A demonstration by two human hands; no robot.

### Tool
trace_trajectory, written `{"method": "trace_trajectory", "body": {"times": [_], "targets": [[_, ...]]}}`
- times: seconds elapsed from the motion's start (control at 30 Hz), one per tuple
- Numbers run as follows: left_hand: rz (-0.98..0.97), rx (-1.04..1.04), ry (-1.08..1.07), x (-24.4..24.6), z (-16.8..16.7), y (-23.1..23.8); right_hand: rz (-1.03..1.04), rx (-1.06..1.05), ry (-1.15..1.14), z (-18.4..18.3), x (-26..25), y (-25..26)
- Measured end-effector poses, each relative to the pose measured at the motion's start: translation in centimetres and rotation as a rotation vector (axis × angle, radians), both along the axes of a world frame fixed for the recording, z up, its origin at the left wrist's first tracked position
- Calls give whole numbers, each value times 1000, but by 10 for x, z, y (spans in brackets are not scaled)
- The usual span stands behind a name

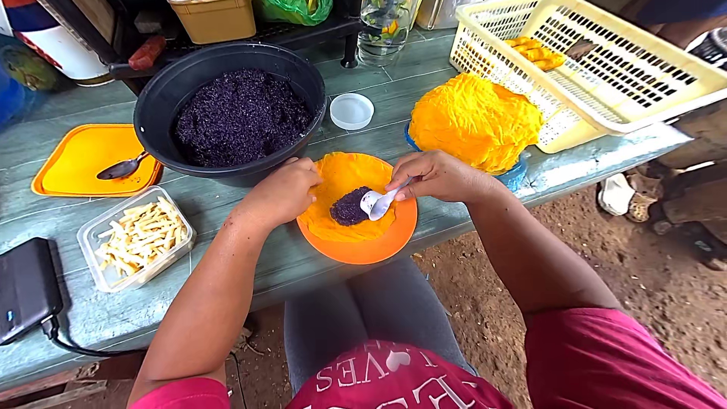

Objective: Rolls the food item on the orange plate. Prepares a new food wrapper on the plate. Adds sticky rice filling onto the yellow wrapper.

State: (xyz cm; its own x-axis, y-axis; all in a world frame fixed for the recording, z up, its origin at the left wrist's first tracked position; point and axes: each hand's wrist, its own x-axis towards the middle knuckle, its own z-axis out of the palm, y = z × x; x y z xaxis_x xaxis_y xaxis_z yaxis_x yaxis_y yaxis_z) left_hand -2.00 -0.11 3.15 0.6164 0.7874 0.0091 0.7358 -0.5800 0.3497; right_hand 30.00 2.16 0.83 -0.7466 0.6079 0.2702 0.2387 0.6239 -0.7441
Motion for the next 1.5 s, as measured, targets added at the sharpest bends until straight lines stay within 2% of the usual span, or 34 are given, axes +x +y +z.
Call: {"method": "trace_trajectory", "body": {"times": [0.2,0.27,0.43,0.67,0.83,0.97,1.07,1.23,1.37,1.5], "targets": [[-5,-3,9,0,2,0,15,-195,186,-1,14,8],[-8,0,11,-1,1,1,48,-246,150,4,14,5],[4,-5,12,0,1,1,31,-199,-29,7,6,4],[7,-23,14,1,2,1,-49,-170,13,6,4,14],[-6,-7,-8,-1,1,2,-103,-177,134,16,6,13],[2,-23,11,0,2,2,-65,-103,-31,18,-8,8],[8,-28,8,0,2,2,-92,-155,-142,19,-9,11],[0,-22,6,0,3,1,-145,-234,-71,31,-7,10],[-2,-11,10,-1,1,1,-102,-193,-203,31,-35,-1],[-3,-11,4,-2,1,1,-64,-192,-199,33,-40,2]]}}
